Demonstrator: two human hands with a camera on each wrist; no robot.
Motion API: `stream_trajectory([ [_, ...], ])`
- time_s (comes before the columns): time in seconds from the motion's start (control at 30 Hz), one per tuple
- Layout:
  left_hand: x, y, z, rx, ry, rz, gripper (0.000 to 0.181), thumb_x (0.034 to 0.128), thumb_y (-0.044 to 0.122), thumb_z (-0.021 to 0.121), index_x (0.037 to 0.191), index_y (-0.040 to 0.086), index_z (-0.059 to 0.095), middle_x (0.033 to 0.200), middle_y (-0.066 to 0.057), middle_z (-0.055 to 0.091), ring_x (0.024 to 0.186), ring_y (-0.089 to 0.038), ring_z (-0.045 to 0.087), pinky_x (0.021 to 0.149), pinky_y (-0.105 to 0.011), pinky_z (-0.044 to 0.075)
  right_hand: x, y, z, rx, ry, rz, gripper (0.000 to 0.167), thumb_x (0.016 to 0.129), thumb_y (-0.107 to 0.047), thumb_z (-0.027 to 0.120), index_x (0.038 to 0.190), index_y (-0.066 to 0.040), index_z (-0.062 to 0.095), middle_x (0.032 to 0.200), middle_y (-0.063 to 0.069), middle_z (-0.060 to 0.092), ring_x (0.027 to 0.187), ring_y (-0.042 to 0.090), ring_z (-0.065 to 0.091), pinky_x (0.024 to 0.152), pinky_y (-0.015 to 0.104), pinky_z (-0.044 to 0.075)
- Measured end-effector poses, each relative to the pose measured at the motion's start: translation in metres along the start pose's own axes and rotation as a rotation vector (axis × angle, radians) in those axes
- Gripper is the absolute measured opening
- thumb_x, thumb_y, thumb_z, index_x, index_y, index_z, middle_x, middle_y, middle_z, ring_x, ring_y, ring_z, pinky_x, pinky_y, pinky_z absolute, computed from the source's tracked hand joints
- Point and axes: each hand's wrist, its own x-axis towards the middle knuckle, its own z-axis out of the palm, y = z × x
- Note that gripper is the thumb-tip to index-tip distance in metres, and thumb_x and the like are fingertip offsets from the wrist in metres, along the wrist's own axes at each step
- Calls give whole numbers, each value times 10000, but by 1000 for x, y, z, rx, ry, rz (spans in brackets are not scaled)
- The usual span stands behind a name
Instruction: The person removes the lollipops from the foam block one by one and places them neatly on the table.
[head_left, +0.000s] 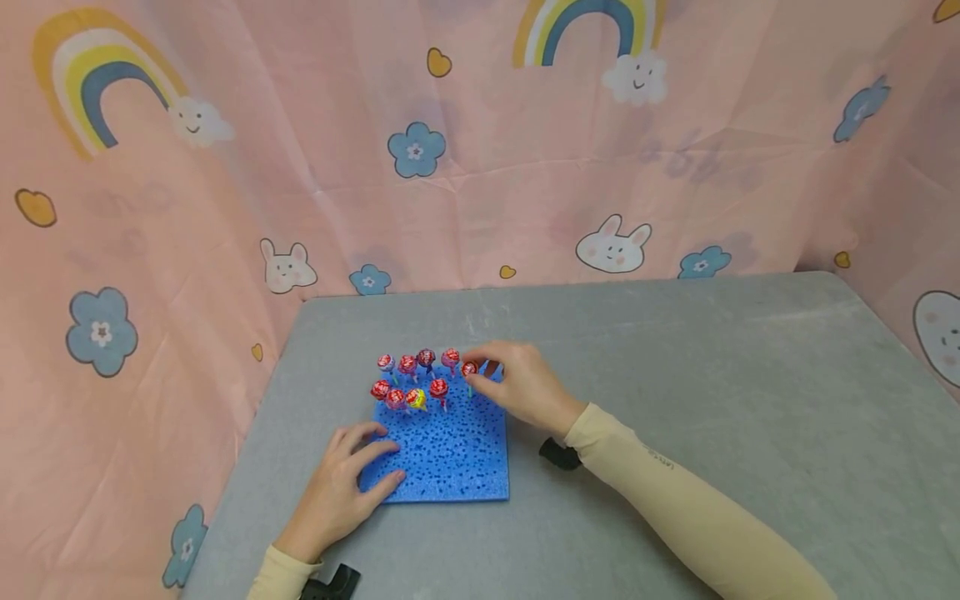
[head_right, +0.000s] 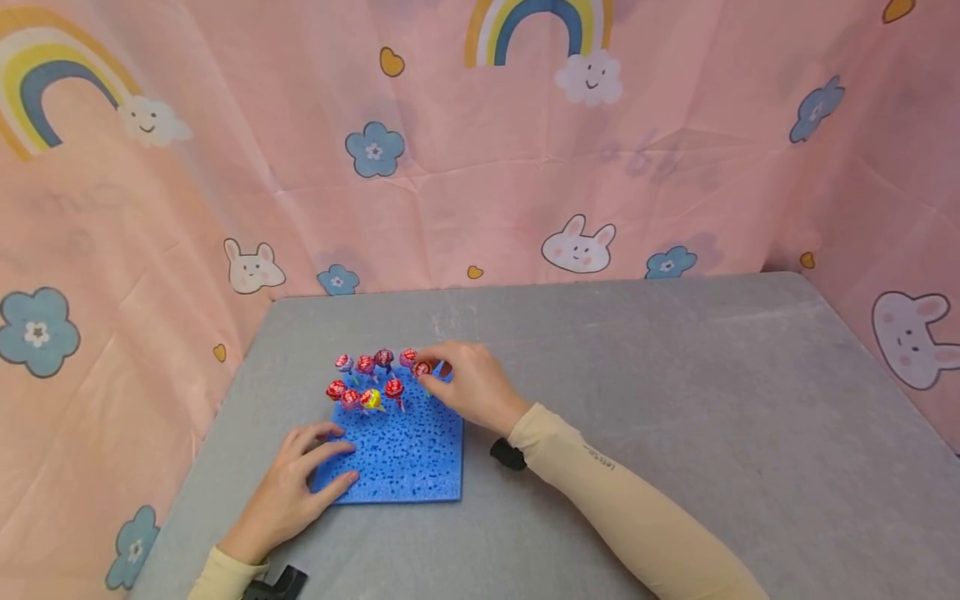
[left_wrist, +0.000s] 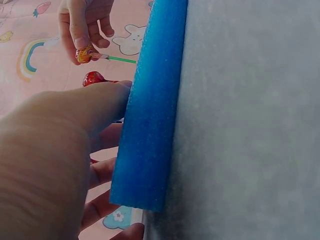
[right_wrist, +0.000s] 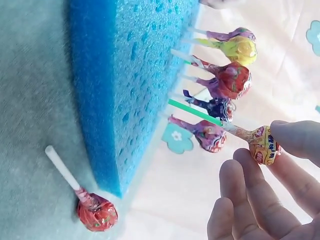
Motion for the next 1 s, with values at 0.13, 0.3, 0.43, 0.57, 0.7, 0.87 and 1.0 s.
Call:
stream_trajectory([
  [0.13,0,0,0,0,1,4,319,837,287,886,1123,196,780,1305,-15,633,1186,-222,544,908,-502,557,-3,3,-5,14,4,16,285,941,-141,783,1217,-80,754,1148,34,765,913,148,687,740,243,564],
  [0.3,-1,0,0,1,2,1,322,836,291,888,1125,197,780,1304,-17,635,1186,-227,547,909,-503,556,-9,15,-17,42,45,33,265,938,-118,779,1195,-57,756,1081,47,766,884,166,676,745,332,590],
  [0.43,-1,0,0,2,3,-2,324,838,299,886,1128,202,780,1304,-16,637,1196,-236,551,916,-509,556,-15,28,-33,29,94,42,237,931,-107,781,1160,-46,766,1015,43,772,867,174,677,765,423,572],
  [0.57,0,0,0,-4,7,1,321,836,296,887,1124,199,781,1300,-22,640,1196,-242,554,917,-515,556,-23,41,-47,-14,118,79,245,931,-118,788,1166,-52,767,1018,44,776,879,180,672,776,404,572],
  [0.7,0,0,-1,-9,6,-1,322,836,287,888,1126,194,781,1301,-29,641,1197,-249,556,916,-523,555,-29,50,-56,-47,125,112,252,940,-130,783,1179,-52,760,1029,52,773,899,198,668,796,423,578],
  [0.87,0,0,-1,-9,2,-7,324,837,286,887,1130,195,781,1303,-30,640,1200,-252,556,917,-527,556,-33,54,-59,-67,123,125,246,943,-147,781,1170,-53,759,1016,50,769,891,198,662,796,437,584],
  [1.0,0,1,-1,-6,4,-2,321,838,288,887,1128,200,781,1303,-25,641,1201,-248,555,918,-525,557,-33,56,-60,-85,111,140,231,955,-168,769,1158,-57,765,1005,38,767,886,186,651,779,374,569],
])
